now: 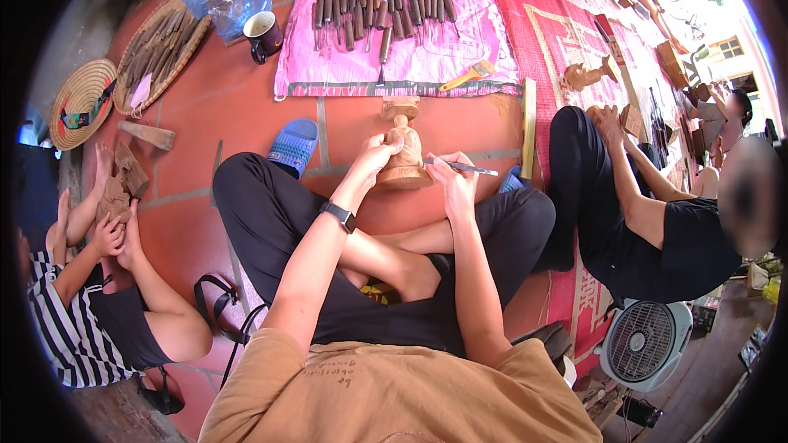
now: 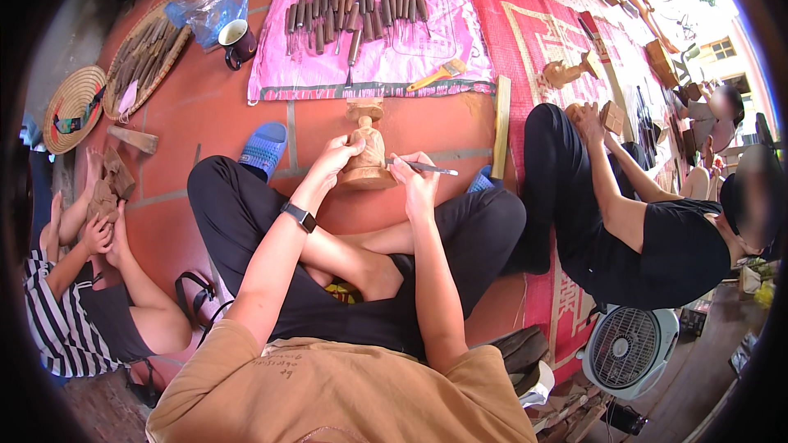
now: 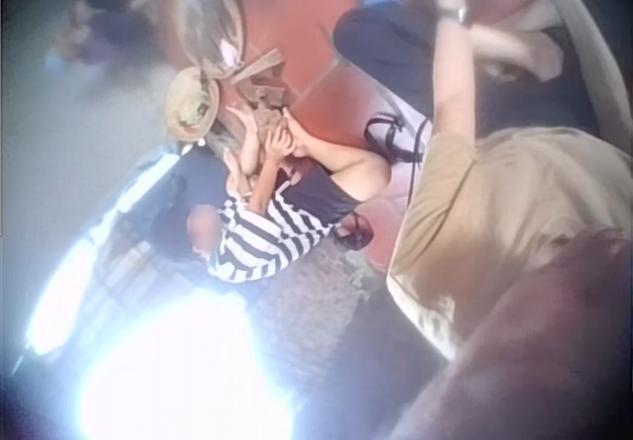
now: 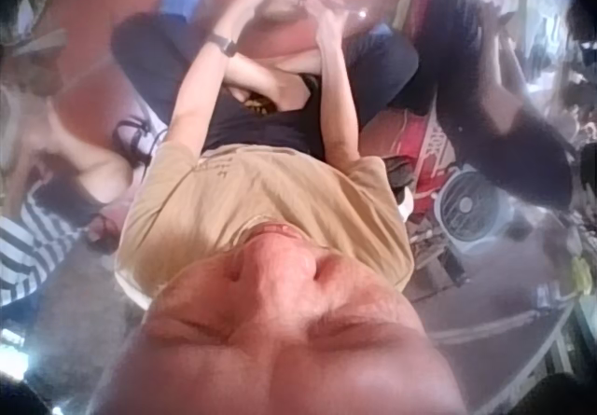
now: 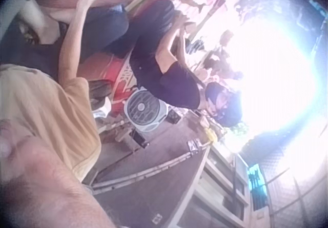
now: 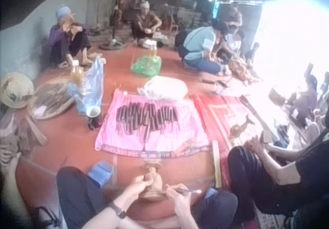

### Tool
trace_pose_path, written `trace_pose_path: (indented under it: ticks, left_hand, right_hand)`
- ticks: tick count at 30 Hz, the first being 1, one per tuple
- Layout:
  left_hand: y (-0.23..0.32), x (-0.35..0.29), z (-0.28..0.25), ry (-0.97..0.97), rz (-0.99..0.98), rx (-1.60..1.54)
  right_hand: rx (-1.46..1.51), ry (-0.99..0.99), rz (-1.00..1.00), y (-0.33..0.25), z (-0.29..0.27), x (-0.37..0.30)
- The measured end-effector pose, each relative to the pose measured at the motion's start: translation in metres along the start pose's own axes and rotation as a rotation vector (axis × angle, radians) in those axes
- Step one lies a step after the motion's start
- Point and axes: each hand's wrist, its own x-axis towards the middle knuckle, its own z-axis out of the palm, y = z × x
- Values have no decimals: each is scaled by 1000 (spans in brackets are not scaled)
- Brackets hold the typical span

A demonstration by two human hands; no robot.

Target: The person sits on the floor and carves a small wooden block using a chisel. They hold the wood in one hand and the tool in the other, making precise cuts to shape the piece. Other people are also carving nearby.

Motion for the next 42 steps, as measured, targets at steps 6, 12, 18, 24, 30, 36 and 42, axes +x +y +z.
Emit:
trace_pose_path:
  ticks: [6,12,18,24,30,36,42]
  left_hand:
    - [8,-8,4,11,2,28]
    - [-4,2,-6,4,21,34]
    - [0,-1,1,15,14,53]
    - [-3,0,-7,3,16,30]
    - [-9,6,-11,-12,41,77]
    - [-25,19,-14,-110,53,-34]
    - [-6,8,-3,-25,-22,27]
  right_hand:
    - [-398,-11,-229,5,29,-6]
    - [-855,-5,-321,-4,58,-24]
    - [-490,41,-247,2,33,-5]
    - [-980,27,-447,4,60,-26]
    - [-674,44,-424,-9,53,-23]
    - [-1098,37,-496,24,48,-21]
    - [-941,105,-385,-3,52,-26]
